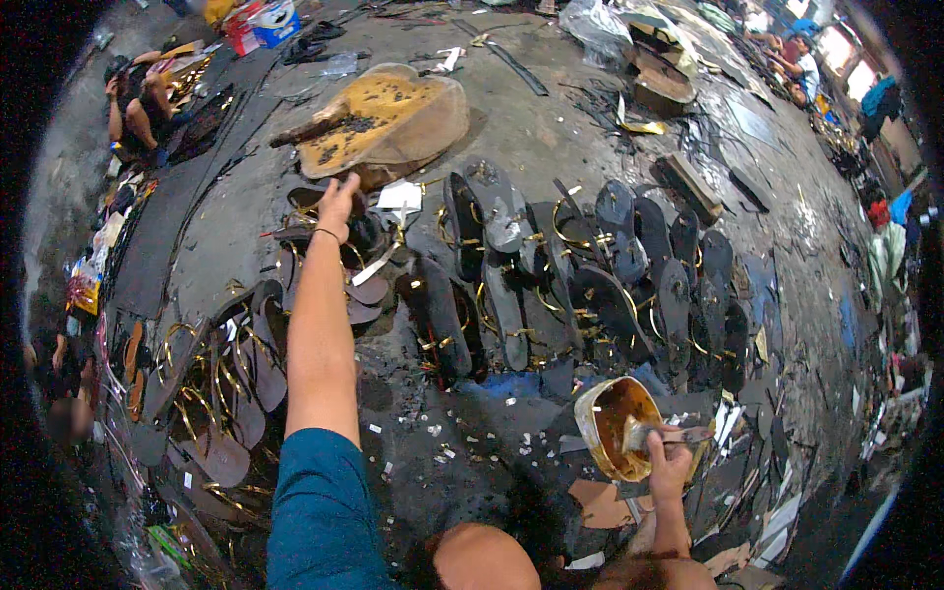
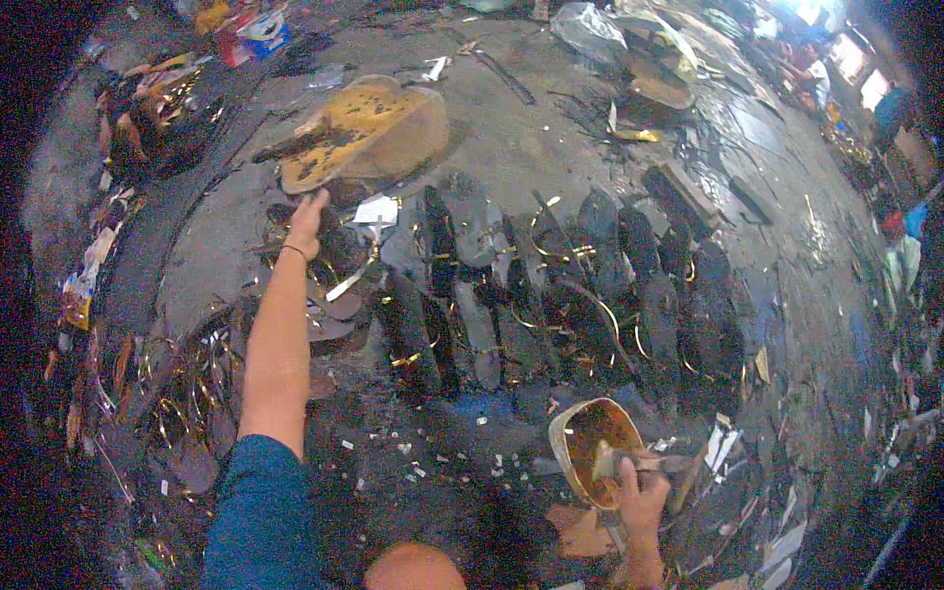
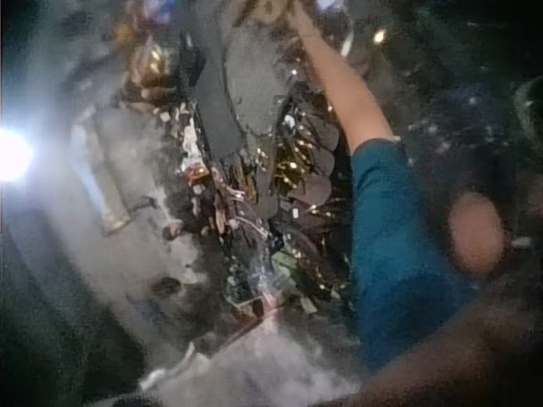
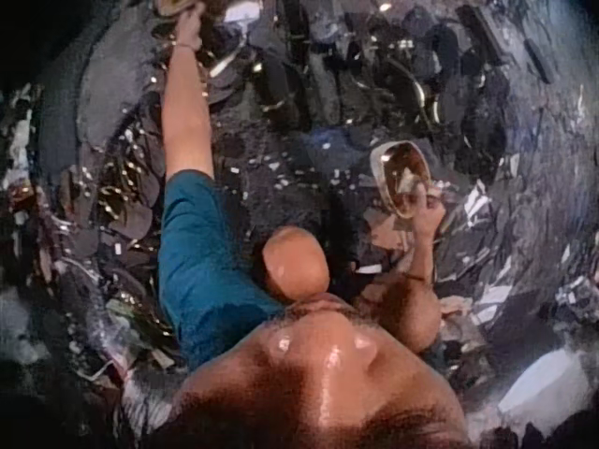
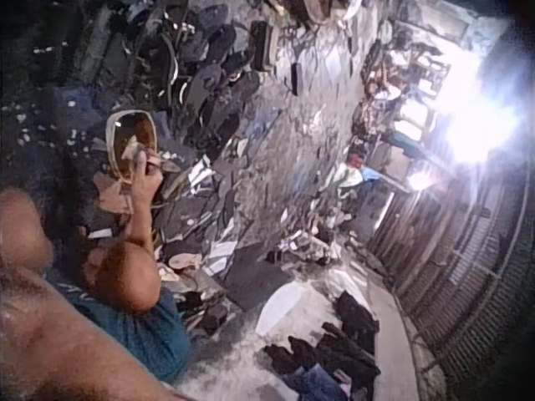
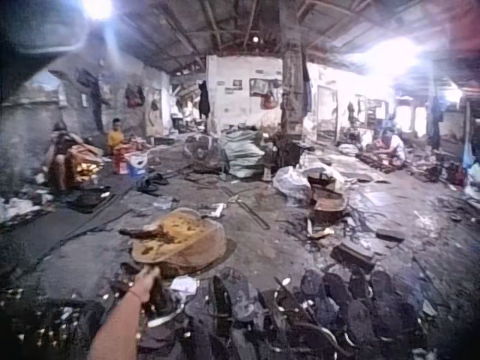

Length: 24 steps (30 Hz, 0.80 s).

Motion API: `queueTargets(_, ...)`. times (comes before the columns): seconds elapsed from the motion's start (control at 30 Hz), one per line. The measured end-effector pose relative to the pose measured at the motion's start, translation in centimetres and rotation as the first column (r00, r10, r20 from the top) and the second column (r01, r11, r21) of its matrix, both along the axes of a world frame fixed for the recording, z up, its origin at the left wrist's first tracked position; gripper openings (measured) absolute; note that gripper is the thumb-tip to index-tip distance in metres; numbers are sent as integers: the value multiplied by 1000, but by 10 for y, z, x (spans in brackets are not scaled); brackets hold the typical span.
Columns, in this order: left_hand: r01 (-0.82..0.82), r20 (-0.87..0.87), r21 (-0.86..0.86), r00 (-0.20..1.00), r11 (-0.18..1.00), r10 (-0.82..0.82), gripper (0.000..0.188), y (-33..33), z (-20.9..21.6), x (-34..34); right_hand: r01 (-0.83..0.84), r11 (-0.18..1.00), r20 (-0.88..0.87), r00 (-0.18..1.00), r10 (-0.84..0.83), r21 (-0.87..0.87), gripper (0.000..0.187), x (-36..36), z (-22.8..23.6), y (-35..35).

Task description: The person sits on the floor and applies a brown adhesive to the soles of black flip-flops using a brush. They repeatedly dip the brush into a container and spread the glue across each sole, then place the treated flip-flop aside.

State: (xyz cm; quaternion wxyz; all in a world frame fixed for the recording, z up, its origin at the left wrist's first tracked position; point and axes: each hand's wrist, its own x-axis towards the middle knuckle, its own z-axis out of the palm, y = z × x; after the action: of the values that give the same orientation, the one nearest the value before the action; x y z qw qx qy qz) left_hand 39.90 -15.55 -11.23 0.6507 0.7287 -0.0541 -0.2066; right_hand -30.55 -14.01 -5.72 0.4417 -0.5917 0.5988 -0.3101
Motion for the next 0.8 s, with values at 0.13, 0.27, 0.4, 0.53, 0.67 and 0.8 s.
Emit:
queueTargets(0.13,-374,-91,-63,925,925,368,59,23,32,-10,-140,986,-143,982,125,-95,21,11,14,-11)
queueTargets(0.27,-372,87,-290,908,882,411,20,87,33,-38,-485,839,-561,777,284,-248,24,29,-11,-24)
queueTargets(0.4,-28,210,-180,976,983,66,32,151,102,-230,-328,886,-506,853,129,-327,27,13,12,-30)
queueTargets(0.53,324,248,439,853,838,-459,43,267,94,-368,-439,892,-721,582,375,110,31,-25,56,-3)
queueTargets(0.67,630,194,545,547,553,-815,53,318,15,-435,-510,835,-719,500,483,207,33,-18,74,20)
queueTargets(0.8,692,323,611,224,384,-919,61,280,-5,-429,-612,707,-469,538,701,355,37,-54,74,26)
